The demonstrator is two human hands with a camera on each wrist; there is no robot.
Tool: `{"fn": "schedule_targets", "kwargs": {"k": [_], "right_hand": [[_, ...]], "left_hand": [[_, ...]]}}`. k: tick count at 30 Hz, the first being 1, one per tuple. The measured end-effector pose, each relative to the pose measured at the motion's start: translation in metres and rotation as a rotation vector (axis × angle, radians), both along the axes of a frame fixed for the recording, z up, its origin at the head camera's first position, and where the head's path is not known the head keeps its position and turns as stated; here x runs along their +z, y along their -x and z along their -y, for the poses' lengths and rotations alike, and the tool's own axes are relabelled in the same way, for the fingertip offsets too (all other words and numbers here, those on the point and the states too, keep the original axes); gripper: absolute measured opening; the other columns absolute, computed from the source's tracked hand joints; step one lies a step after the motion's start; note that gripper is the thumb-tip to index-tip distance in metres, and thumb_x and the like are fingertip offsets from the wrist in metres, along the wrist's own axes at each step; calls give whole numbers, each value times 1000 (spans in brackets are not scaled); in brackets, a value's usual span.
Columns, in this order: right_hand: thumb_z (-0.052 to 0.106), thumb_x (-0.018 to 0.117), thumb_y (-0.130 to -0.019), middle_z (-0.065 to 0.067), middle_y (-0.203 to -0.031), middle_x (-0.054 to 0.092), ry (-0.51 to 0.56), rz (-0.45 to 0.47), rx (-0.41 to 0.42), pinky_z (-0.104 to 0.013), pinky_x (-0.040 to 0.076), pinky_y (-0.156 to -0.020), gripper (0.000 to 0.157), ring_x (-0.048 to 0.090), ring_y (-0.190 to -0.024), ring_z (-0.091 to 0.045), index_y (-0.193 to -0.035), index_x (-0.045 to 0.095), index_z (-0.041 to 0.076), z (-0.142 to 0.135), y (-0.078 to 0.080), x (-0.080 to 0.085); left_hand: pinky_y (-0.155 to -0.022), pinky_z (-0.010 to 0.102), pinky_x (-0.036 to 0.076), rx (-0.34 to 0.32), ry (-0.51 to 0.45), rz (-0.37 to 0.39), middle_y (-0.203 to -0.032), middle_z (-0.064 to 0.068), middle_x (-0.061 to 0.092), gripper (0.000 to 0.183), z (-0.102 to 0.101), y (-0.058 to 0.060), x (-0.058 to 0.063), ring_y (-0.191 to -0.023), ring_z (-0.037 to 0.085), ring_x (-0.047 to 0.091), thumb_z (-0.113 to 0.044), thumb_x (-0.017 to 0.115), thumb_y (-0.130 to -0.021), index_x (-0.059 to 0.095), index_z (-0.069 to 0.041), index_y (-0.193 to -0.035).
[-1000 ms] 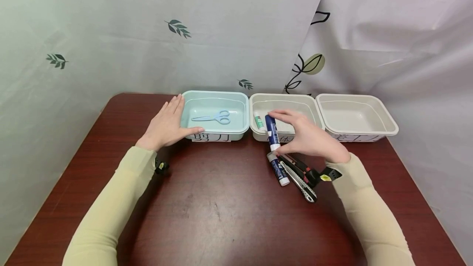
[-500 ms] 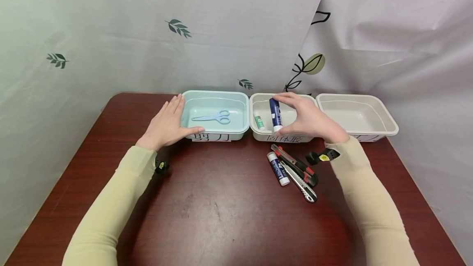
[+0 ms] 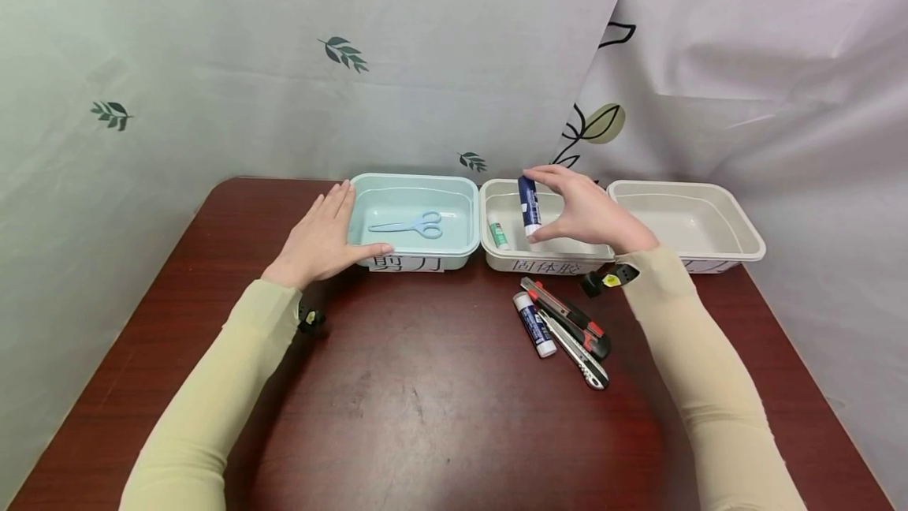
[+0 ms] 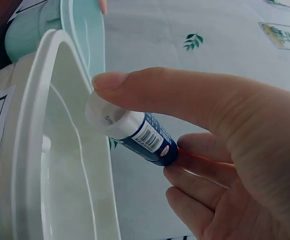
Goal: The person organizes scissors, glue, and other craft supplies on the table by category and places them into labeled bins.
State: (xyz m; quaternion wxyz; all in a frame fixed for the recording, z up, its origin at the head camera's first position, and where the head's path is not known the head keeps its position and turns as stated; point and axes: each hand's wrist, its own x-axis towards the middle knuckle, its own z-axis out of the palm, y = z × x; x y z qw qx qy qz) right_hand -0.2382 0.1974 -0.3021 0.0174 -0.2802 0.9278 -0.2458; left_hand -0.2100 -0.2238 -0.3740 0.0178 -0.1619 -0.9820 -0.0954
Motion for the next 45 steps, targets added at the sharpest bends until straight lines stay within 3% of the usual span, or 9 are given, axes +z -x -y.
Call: {"fn": "schedule_targets", "kwargs": {"k": [8, 25, 38, 45], "right_hand": [[40, 92, -74, -10, -159, 40, -49, 2, -13, -53, 32, -116, 100, 36, -145, -31, -156, 43, 9, -4, 4, -14], [28, 91, -77, -17, -150, 49, 68, -40, 15, -50, 34, -115, 86, 41, -141, -35, -149, 51, 2, -13, -10, -12], [21, 94, -74, -16, -148, 52, 92, -85, 94, -46, 35, -115, 90, 45, -138, -31, -148, 50, -2, -13, -35, -5], [27, 95, -73, -15, -147, 53, 62, -131, 156, -46, 37, -114, 93, 47, -137, -30, -149, 49, -1, -10, -50, -2]], "left_hand": [[-124, 48, 6, -1, -9, 7, -166, 25, 9, 123, -1, -2, 2, -154, 36, 7, -81, 52, -86, 10, 9, -159], [-124, 48, 6, 4, -14, 4, -167, 23, 8, 125, -1, 0, -1, -154, 35, 7, -83, 52, -84, 10, 8, -159], [-124, 46, 4, 1, -14, 8, -167, 24, 9, 125, -2, 0, -1, -154, 34, 6, -83, 52, -85, 11, 8, -159], [-124, 48, 6, -5, -9, 1, -166, 25, 10, 124, -1, 1, -1, -154, 35, 7, -82, 52, -86, 10, 8, -159]]}}
